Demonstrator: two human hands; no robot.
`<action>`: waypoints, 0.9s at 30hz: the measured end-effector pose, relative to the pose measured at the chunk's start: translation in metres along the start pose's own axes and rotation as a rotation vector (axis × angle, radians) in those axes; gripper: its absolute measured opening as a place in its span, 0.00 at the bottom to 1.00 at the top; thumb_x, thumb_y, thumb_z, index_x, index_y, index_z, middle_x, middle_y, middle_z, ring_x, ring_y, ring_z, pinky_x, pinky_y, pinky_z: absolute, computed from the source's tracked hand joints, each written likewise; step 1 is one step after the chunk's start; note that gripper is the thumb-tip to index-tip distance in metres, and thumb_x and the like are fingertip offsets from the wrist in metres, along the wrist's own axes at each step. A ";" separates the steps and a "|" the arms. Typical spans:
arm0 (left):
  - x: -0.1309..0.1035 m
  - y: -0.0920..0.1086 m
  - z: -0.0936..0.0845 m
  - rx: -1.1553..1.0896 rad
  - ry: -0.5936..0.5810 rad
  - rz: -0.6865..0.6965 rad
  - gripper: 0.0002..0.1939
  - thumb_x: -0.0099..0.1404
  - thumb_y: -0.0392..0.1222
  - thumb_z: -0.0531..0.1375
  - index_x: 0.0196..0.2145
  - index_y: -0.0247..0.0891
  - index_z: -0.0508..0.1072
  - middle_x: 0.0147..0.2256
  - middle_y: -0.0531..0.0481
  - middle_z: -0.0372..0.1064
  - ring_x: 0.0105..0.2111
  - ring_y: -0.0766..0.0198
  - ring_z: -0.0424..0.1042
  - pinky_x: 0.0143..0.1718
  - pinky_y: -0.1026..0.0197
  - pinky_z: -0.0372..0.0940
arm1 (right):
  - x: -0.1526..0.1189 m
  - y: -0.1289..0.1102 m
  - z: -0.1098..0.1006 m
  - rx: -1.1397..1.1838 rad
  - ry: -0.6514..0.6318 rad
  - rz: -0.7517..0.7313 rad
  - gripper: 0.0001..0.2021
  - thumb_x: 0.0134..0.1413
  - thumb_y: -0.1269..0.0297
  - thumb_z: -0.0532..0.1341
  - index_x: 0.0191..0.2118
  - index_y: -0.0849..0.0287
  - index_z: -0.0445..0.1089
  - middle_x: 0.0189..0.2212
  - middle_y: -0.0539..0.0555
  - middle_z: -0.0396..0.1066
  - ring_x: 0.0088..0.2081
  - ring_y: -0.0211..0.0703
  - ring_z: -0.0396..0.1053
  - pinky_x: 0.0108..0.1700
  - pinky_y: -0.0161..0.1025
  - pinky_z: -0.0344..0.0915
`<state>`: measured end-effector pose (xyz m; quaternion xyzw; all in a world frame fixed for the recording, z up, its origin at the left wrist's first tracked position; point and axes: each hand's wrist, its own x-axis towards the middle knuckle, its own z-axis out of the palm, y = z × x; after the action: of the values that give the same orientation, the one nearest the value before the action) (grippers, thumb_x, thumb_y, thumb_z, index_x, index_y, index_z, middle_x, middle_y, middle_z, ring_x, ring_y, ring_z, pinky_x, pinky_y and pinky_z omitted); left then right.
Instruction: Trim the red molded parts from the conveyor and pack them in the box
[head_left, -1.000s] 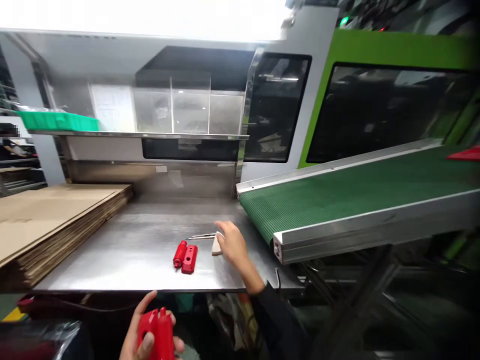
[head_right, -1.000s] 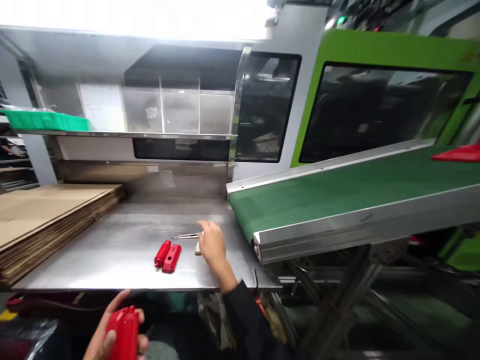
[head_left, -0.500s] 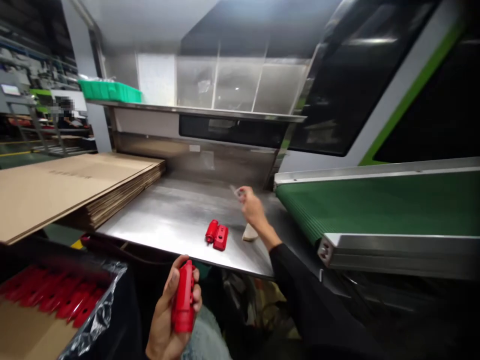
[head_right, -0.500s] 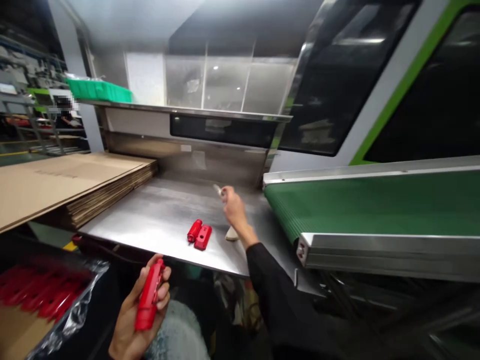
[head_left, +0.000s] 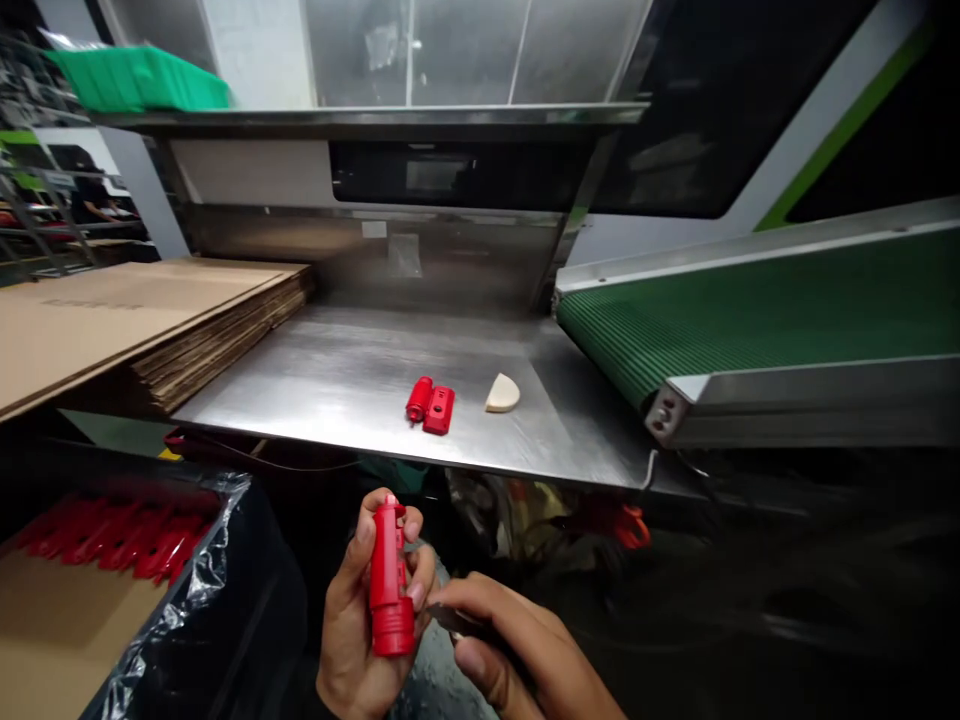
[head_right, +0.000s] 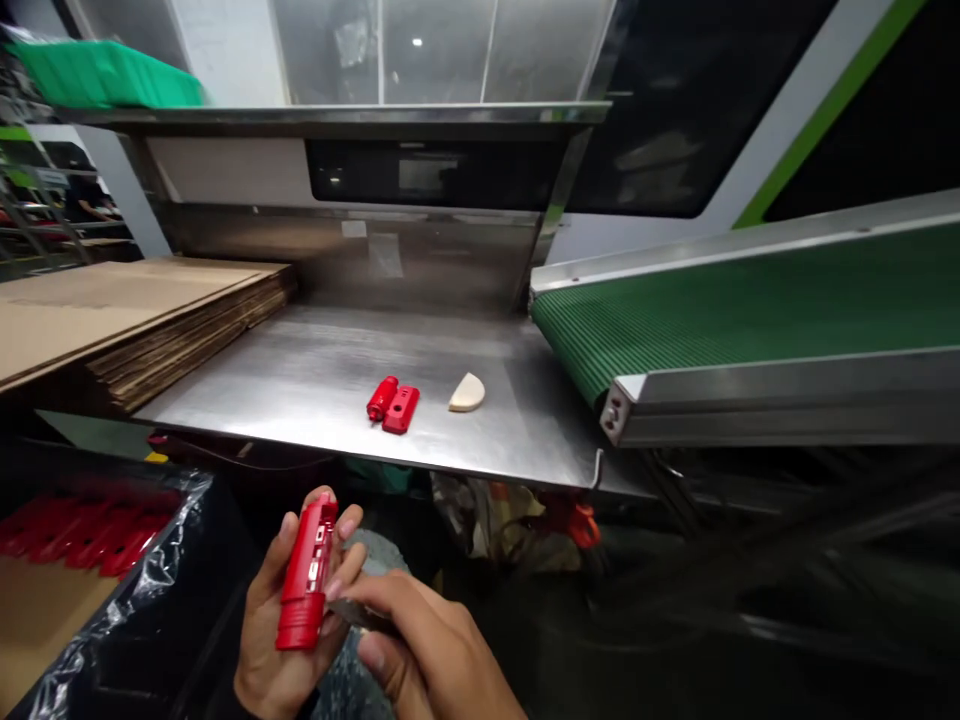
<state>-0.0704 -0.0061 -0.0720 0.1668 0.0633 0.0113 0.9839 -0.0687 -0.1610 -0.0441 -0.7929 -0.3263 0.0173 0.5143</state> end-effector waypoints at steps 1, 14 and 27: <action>-0.003 0.000 0.000 0.039 0.020 0.008 0.08 0.66 0.46 0.58 0.42 0.45 0.70 0.33 0.52 0.62 0.22 0.71 0.62 0.21 0.69 0.61 | 0.001 -0.005 -0.004 -0.084 -0.021 -0.046 0.15 0.62 0.59 0.55 0.54 0.44 0.66 0.42 0.51 0.75 0.40 0.43 0.74 0.42 0.37 0.71; -0.032 0.011 0.013 0.174 0.047 0.055 0.15 0.63 0.43 0.58 0.48 0.43 0.67 0.33 0.51 0.65 0.20 0.71 0.63 0.21 0.68 0.58 | 0.011 -0.023 0.000 -0.543 -0.045 -0.431 0.20 0.58 0.46 0.57 0.45 0.57 0.72 0.23 0.48 0.64 0.21 0.34 0.61 0.22 0.32 0.57; -0.040 0.018 0.013 0.177 0.097 0.026 0.13 0.61 0.45 0.60 0.44 0.44 0.72 0.34 0.49 0.65 0.24 0.68 0.64 0.25 0.66 0.62 | 0.007 -0.034 0.007 -0.749 0.116 -0.529 0.25 0.56 0.44 0.57 0.48 0.58 0.73 0.21 0.49 0.66 0.20 0.34 0.63 0.20 0.33 0.59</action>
<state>-0.1084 0.0055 -0.0493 0.2529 0.1096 0.0265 0.9609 -0.0823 -0.1431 -0.0173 -0.8132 -0.4718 -0.2780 0.1967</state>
